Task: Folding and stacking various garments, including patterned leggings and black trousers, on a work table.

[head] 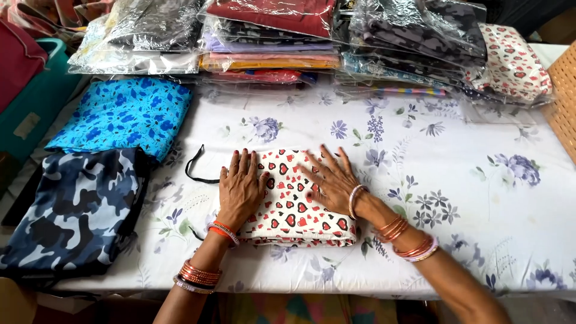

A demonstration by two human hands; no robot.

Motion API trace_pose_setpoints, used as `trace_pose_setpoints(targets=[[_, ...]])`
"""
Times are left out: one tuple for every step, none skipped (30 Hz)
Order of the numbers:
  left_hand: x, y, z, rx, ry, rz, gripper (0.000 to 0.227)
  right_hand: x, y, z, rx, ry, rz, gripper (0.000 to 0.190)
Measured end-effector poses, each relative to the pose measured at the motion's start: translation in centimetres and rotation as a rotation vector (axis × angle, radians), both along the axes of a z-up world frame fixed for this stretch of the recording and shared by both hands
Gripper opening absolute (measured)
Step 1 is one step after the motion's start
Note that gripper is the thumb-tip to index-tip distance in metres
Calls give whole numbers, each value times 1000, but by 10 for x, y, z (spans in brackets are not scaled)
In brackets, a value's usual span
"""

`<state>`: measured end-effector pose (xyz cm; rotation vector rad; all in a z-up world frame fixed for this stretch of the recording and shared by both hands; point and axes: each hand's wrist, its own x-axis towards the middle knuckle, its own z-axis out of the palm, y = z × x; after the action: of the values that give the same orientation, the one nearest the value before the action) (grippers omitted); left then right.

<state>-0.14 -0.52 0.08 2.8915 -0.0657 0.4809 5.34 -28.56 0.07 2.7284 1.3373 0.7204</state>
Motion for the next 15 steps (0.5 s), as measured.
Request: trace_pose_setpoints(targets=[[0,0,0,18,-2,3,66,-5,1,7,-55,-137,128,69],[1,0,1,19,-7,0,66,-21,-3,14,-55,-142,125,69],[3,0,2,31,-9,2,66,-36,-6,19,-96,227,216,66],[2,0,1,40,-4,5,66,-53,-10,24,-137,606,303,64],[3,1,0,37,-1,5,66,-65,-14,23,-139,608,302,64],[3,2,-1,34,6,-3,67,-77,-20,21,-151,538,299,62],[4,2,-2,32,14,-11,67,-90,-25,20,-162,468,297,60],[4,3,-1,34,16,-11,67,-98,-31,22,-160,469,297,60],[4,4,1,23,46,-19,67,-107,-36,23,-195,501,256,61],[4,5,3,11,72,-25,68,-115,-41,25,-231,530,215,62],[4,8,2,13,71,-25,68,-124,-46,21,-230,529,215,62],[6,9,1,-4,102,-44,68,-132,-53,18,-212,382,229,64],[7,11,0,-22,132,-63,69,-140,-60,15,-193,235,241,67],[8,13,0,-25,129,-64,69,-148,-63,16,-196,232,239,67],[8,16,0,-60,158,-98,69,-156,-66,17,-185,259,225,72]])
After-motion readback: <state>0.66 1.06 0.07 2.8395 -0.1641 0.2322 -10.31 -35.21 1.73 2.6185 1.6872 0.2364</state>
